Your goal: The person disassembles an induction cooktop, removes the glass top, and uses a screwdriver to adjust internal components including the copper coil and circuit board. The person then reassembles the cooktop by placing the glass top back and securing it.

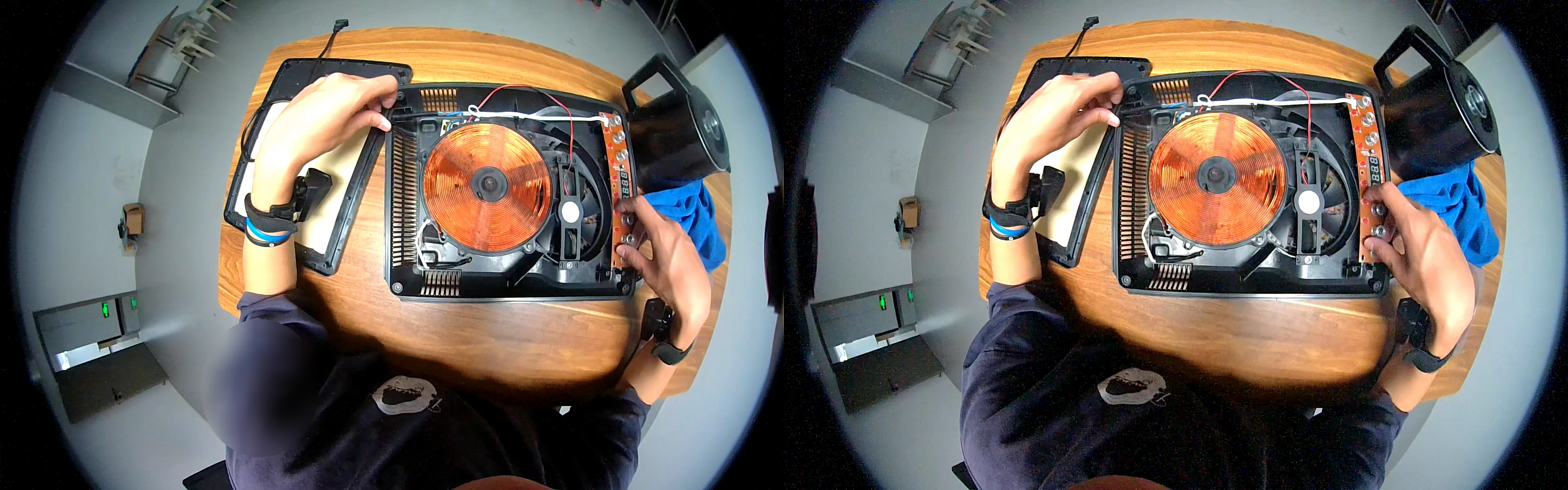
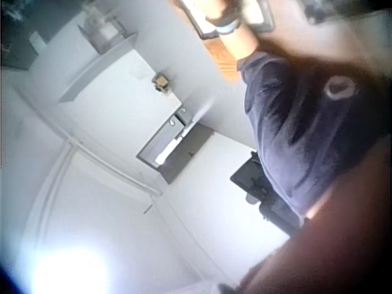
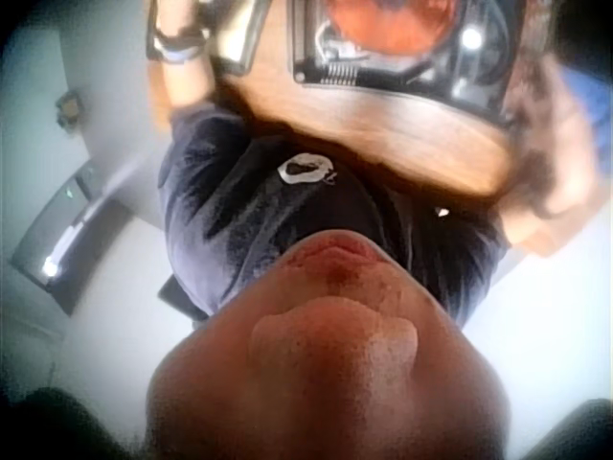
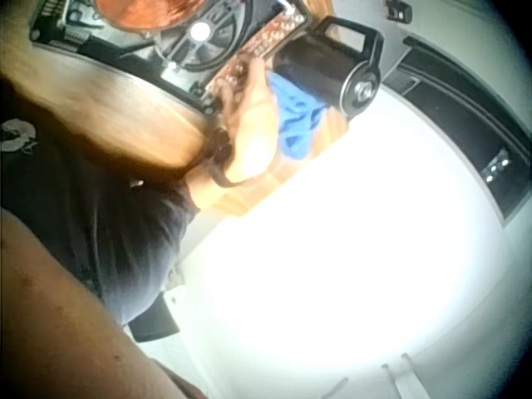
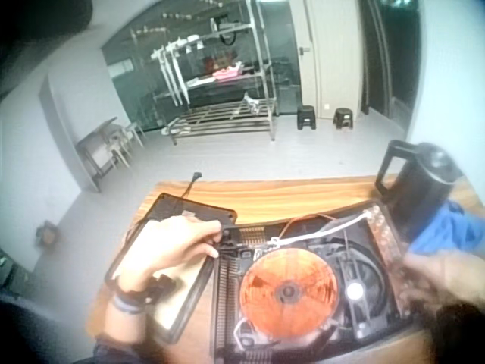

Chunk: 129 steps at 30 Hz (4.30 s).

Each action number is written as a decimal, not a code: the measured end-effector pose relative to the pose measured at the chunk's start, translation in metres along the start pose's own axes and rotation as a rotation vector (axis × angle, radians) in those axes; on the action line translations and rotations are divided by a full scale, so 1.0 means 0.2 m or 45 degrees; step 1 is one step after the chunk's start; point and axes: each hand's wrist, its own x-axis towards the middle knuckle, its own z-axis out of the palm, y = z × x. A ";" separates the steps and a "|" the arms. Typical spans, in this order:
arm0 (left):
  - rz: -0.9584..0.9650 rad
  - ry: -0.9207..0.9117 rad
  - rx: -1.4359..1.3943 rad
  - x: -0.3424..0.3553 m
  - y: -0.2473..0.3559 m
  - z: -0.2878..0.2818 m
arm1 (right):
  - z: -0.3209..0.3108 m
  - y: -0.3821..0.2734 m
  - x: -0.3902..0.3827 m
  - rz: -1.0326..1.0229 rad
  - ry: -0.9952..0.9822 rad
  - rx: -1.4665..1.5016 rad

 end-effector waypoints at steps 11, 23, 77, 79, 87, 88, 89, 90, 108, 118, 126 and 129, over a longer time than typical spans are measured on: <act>0.121 0.145 -0.011 -0.01 0.00 0.06 | -0.01 -0.04 -0.01 -0.002 0.015 -0.071; 0.038 0.194 0.085 -0.01 0.04 0.06 | 0.00 -0.03 -0.01 0.004 0.019 -0.062; -0.093 0.095 0.595 -0.08 0.22 0.13 | 0.00 -0.03 0.00 0.027 -0.005 -0.087; -0.018 0.086 0.537 -0.09 0.21 0.09 | 0.01 -0.03 0.00 0.012 0.021 -0.104; -0.009 0.059 0.515 -0.10 0.21 0.09 | 0.02 -0.02 0.01 0.000 0.004 -0.086; -0.002 0.071 0.512 -0.09 0.20 0.09 | 0.01 -0.02 0.01 0.013 -0.001 -0.082; 0.005 0.082 0.509 -0.09 0.20 0.09 | 0.01 -0.02 0.00 0.011 0.011 -0.087; 0.001 0.075 0.498 -0.09 0.20 0.09 | 0.01 -0.02 0.00 0.008 0.023 -0.092; 0.032 -0.009 0.307 -0.19 0.10 0.00 | 0.03 -0.08 -0.01 -0.018 0.071 -0.209; -0.805 -0.054 0.444 -0.53 -0.33 -0.07 | 0.03 -0.06 -0.01 0.002 0.056 -0.217; -1.175 -0.499 0.328 -0.53 -0.55 -0.08 | 0.03 -0.05 -0.01 0.029 0.037 -0.226; -1.120 -0.308 0.262 -0.61 -0.59 -0.10 | 0.03 -0.06 -0.01 0.038 0.038 -0.194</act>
